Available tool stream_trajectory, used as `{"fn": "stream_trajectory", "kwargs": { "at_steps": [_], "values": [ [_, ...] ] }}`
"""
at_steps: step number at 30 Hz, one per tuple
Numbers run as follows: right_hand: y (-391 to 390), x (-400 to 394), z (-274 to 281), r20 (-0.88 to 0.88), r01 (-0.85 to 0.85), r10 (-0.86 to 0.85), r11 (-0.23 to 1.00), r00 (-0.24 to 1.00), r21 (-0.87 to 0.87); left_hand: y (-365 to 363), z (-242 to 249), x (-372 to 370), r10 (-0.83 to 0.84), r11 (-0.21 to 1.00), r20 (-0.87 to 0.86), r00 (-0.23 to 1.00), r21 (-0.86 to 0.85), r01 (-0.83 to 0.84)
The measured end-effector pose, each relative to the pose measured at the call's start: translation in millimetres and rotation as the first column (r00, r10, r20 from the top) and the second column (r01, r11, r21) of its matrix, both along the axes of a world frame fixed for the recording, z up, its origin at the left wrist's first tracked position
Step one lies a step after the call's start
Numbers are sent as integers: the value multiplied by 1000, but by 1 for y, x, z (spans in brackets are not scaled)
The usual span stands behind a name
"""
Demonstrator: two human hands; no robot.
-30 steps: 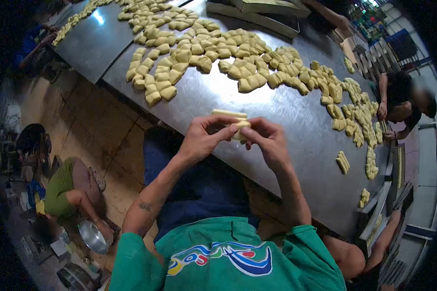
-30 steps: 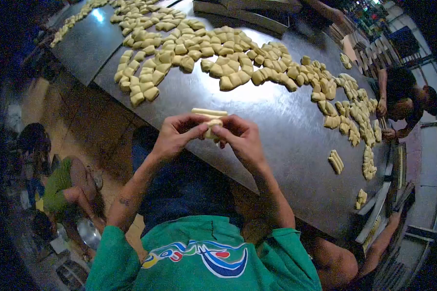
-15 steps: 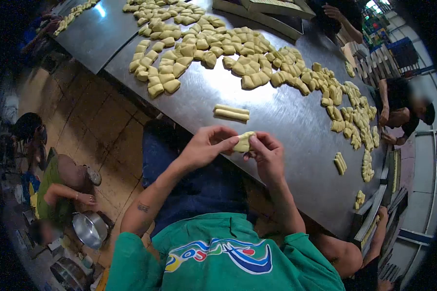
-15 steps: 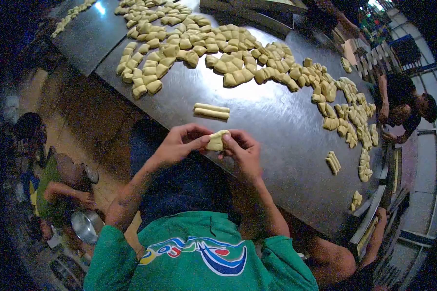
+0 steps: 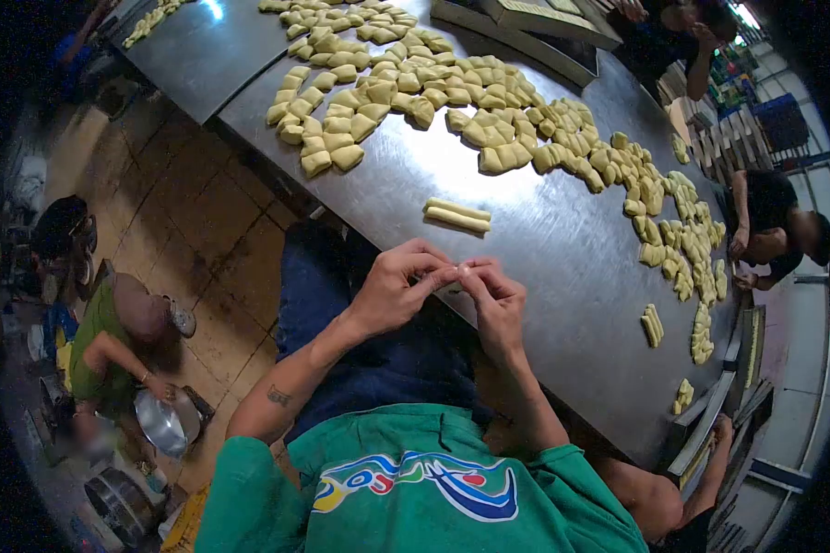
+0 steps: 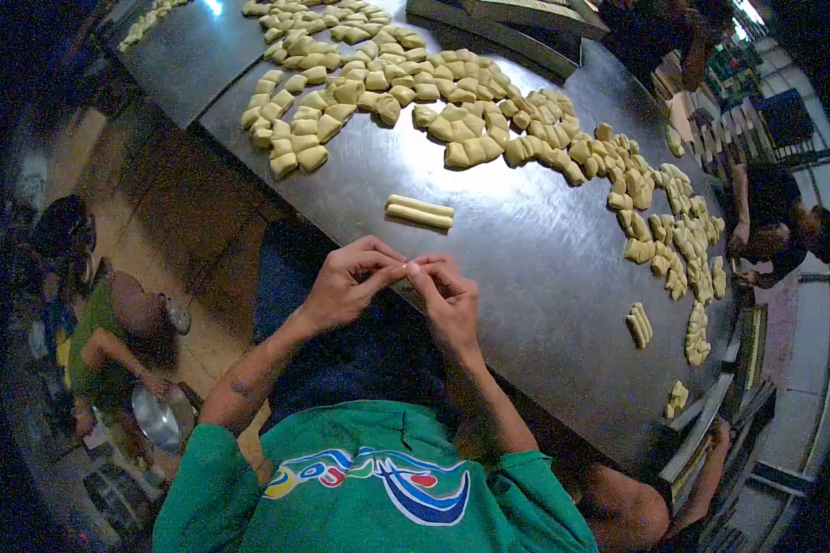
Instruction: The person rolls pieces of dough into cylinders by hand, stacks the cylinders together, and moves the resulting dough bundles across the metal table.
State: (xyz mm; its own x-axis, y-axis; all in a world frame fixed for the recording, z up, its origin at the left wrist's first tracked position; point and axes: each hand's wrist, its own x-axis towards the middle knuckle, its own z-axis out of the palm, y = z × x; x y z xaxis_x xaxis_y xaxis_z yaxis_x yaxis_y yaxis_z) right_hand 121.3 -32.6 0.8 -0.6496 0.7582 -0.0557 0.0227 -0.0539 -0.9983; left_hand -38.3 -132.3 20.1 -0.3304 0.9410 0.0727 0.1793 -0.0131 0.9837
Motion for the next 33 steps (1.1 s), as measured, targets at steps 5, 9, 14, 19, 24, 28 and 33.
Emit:
{"fn": "stream_trajectory", "kwargs": {
  "at_steps": [5,9,14,19,24,28,33],
  "values": [
    [-11,-2,24,-117,95,-104,992,988,-85,0,-5,-2,38,990,432,901,-136,23],
    [0,1,30,72,5,-12,996,997,86,-1,-1,-8,-85,969,419,904,-177,173],
    [23,-3,34,252,-180,212,973,944,-142,15,-13,-12,33,972,499,866,-218,88],
    [42,-15,23,394,-245,261,965,881,-92,39,-32,-27,55,930,311,949,-361,64],
    [43,-25,-2,456,-246,197,968,868,50,39,-28,-28,6,933,-334,942,-338,-126],
    [46,-13,-7,677,-294,74,931,732,216,21,-26,-43,-40,950,-668,743,-256,-180],
    [47,-9,-12,604,-219,170,976,779,8,14,-42,-60,-91,986,-452,887,-169,15]
  ]
}}
